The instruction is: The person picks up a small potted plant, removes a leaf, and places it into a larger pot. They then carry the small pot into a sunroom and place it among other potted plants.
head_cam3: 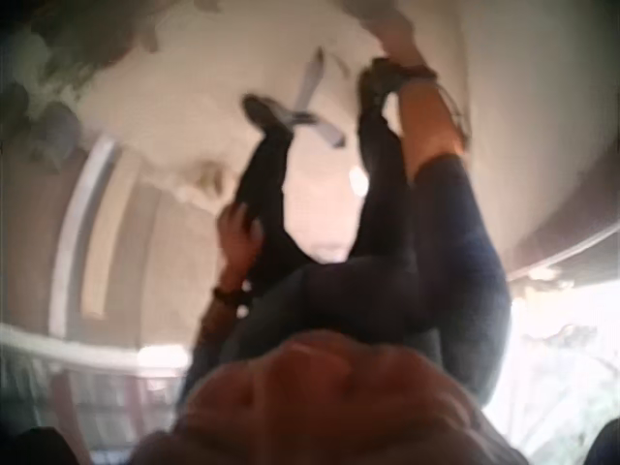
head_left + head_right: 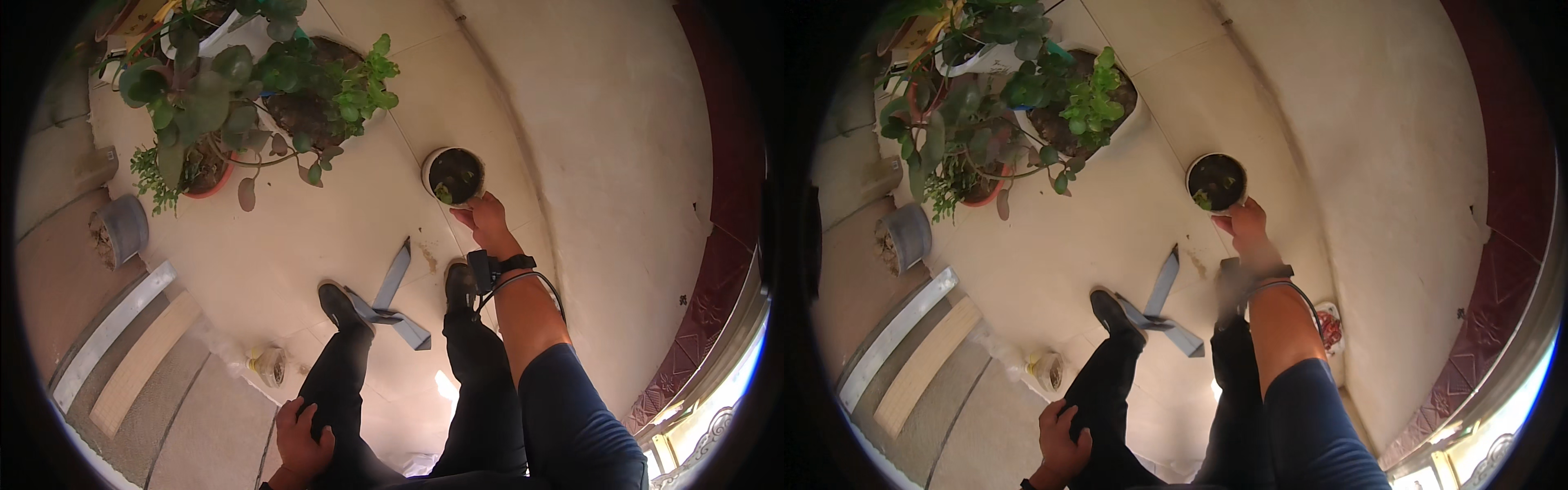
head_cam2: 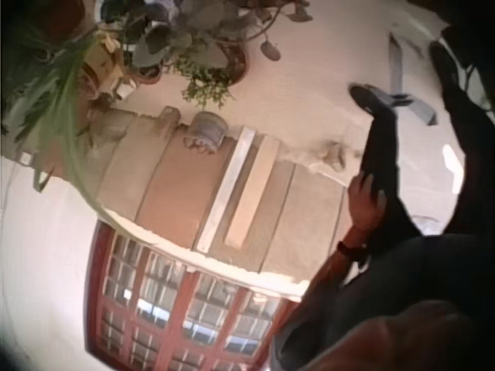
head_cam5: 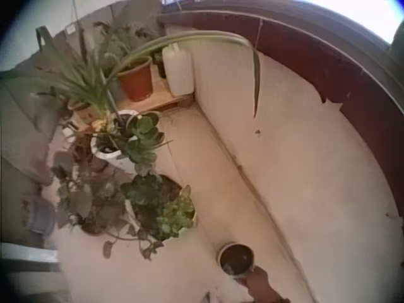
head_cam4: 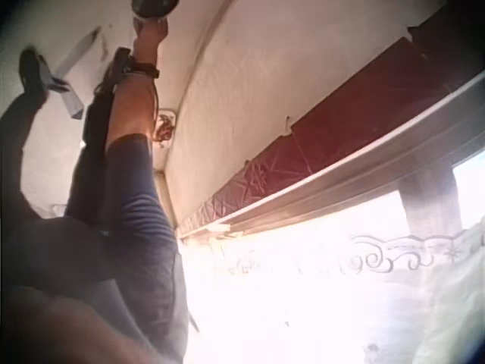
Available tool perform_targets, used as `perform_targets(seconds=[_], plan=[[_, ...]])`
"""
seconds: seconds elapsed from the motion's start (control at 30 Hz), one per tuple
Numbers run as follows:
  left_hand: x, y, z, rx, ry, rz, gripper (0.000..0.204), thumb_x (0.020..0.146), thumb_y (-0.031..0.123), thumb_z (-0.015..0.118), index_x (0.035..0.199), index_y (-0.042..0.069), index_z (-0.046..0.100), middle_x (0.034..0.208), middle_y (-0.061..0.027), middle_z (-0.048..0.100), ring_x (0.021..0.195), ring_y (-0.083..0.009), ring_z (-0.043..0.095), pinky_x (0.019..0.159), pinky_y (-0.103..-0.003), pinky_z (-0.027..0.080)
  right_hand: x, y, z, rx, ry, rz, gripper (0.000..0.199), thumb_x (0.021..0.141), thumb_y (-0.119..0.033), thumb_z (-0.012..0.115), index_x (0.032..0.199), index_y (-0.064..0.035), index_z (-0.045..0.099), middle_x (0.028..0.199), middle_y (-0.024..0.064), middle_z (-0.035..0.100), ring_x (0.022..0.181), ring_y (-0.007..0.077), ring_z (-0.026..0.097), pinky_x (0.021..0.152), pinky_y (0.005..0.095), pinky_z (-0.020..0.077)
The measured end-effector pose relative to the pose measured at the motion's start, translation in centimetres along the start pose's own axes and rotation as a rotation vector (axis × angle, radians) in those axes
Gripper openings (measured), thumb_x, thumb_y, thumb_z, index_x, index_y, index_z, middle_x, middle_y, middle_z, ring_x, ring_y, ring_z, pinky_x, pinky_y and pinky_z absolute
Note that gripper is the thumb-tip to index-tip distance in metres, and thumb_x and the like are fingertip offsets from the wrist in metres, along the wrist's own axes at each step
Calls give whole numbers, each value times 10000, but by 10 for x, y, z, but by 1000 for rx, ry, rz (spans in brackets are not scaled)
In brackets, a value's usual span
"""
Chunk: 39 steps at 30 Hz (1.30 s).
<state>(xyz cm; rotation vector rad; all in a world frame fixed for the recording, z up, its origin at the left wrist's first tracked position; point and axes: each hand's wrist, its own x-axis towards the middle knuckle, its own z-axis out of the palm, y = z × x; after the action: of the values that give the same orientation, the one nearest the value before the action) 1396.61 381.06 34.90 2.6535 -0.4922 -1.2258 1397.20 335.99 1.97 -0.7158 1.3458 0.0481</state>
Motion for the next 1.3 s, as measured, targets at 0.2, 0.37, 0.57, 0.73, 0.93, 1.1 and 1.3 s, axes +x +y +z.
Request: perform_targets(seconds=[0.2, 0.37, 0.57, 0.73, 0.93, 1.1, 1.3], plan=[[13, 11, -11, 32, -60, 4, 487, 838, 237, 656, 1269, 20, 588, 1314, -267, 520, 1224, -433, 477, 1052, -530, 388, 33, 2, 12, 75, 0, -25, 241, 944, -13, 459, 1179, 5, 508, 1127, 166, 647, 945, 288, 698, 805, 324, 615], [19, 18, -16, 8, -73, 19, 480, 866, 206, 645, 1303, 25, 563, 1316, -281, 501, 1237, -451, 437, 1056, -538, 366, 48, -14, 13, -8, -43, -36, 325, 991, -105, 486, 1305, -24, 466, 1196, 160, 629, 979, 291, 692, 798, 332, 599], [2, 8, -1, -21, 2, 63, 479, 733, 198, 704, 1157, -13, 625, 1296, -246, 513, 1216, -441, 462, 1033, -533, 402, -27, -5, 4, -191, 23, 56, 526, 998, -187, 535, 1477, -42, 376, 1243, 157, 617, 984, 291, 691, 819, 378, 574], [-13, 6, 2, -115, -11, 62, 505, 765, 227, 708, 1195, -21, 615, 1299, -253, 511, 1233, -435, 447, 1051, -517, 391, -116, 39, -76, -422, -186, 113, 391, 985, -173, 536, 1353, -42, 541, 1037, 106, 697, 881, 233, 709, 744, 353, 573], [-65, -3, -2, -124, -165, -49, 695, 827, 321, 703, 1381, -33, 477, 1507, -295, 323, 1372, -497, 327, 1134, -526, 330, -331, -1, -76, -1743, -512, -62, 473, 918, -394, 570, 1272, -86, 625, 1191, 189, 663, 1077, 361, 642, 919, 435, 521], [-113, -21, -50, -211, -364, -127, 676, 869, 390, 634, 1398, -2, 482, 1465, -278, 418, 1323, -413, 458, 1092, -455, 407, -461, 27, -114, -1625, -459, 121, 667, 877, -526, 621, 1403, -122, 541, 1221, 218, 654, 1145, 359, 623, 999, 409, 481], [-180, -88, -61, -281, -439, -146, 435, 899, 385, 559, 1170, 65, 674, 1182, -184, 665, 1128, -355, 616, 964, -454, 491, -543, -8, -84, -1546, -483, 206, 627, 863, -507, 664, 1354, -124, 593, 1172, 185, 689, 1089, 307, 668, 943, 360, 525]])
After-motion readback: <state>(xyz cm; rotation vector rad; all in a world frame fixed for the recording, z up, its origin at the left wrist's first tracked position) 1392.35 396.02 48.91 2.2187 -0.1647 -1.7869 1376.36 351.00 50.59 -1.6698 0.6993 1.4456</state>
